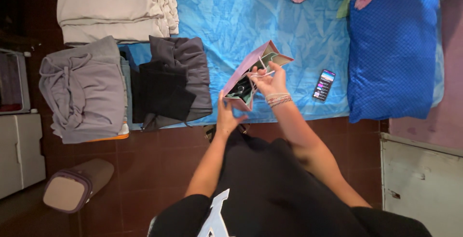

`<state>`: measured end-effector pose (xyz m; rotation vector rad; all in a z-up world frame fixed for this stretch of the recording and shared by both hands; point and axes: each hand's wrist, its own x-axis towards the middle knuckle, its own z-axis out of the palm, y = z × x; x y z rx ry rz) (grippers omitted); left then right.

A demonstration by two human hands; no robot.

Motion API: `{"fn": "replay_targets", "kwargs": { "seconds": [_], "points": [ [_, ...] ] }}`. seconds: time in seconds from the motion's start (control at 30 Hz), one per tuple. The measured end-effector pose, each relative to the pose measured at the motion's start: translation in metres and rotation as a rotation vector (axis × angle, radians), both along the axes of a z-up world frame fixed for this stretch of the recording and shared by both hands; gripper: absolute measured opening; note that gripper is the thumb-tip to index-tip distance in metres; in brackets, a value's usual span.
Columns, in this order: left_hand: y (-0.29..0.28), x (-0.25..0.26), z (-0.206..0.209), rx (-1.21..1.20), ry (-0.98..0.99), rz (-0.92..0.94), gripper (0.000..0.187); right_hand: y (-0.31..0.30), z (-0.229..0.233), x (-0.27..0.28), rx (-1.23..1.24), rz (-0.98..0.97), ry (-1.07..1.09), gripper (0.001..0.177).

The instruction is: Organizing various bags, containers, and items in a bedroom and on a vanity.

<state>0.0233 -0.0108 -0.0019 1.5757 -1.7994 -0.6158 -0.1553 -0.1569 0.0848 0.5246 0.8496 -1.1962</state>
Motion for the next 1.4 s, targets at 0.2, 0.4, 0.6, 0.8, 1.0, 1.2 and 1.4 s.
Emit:
{"fn": "replay_targets", "kwargs": {
  "seconds": [0.2,0.4,0.6,0.8,1.0,1.2,1.4],
  "points": [
    [-0.014,-0.025,0.027,0.072,0.067,0.265,0.140,0.005,0.019,-0.001,-0.077,0.049,-0.052,0.031],
    [-0.034,-0.003,0.003,-0.228,-0.147,0.197,0.072,-0.009,0.061,-0.006,-0.118,0.107,-0.005,0.026],
    [-0.042,0.016,-0.012,-0.255,-0.157,0.045,0.057,-0.019,0.048,-0.027,-0.209,0.132,0.011,0.018],
    [-0.042,0.017,0.019,-0.340,0.001,0.099,0.060,-0.011,0.049,-0.032,-0.180,0.078,-0.017,0.015],
    [-0.050,0.024,0.071,-0.186,-0.227,-0.005,0.051,0.005,0.041,-0.015,-0.113,0.137,-0.027,0.021],
    [-0.073,0.016,0.017,0.014,-0.336,-0.054,0.036,0.017,-0.020,-0.007,-0.177,0.176,-0.012,0.016],
    [-0.093,0.015,-0.053,0.056,-0.362,-0.135,0.017,0.025,-0.028,0.004,-0.293,0.310,-0.008,0.017]
  ]
}}
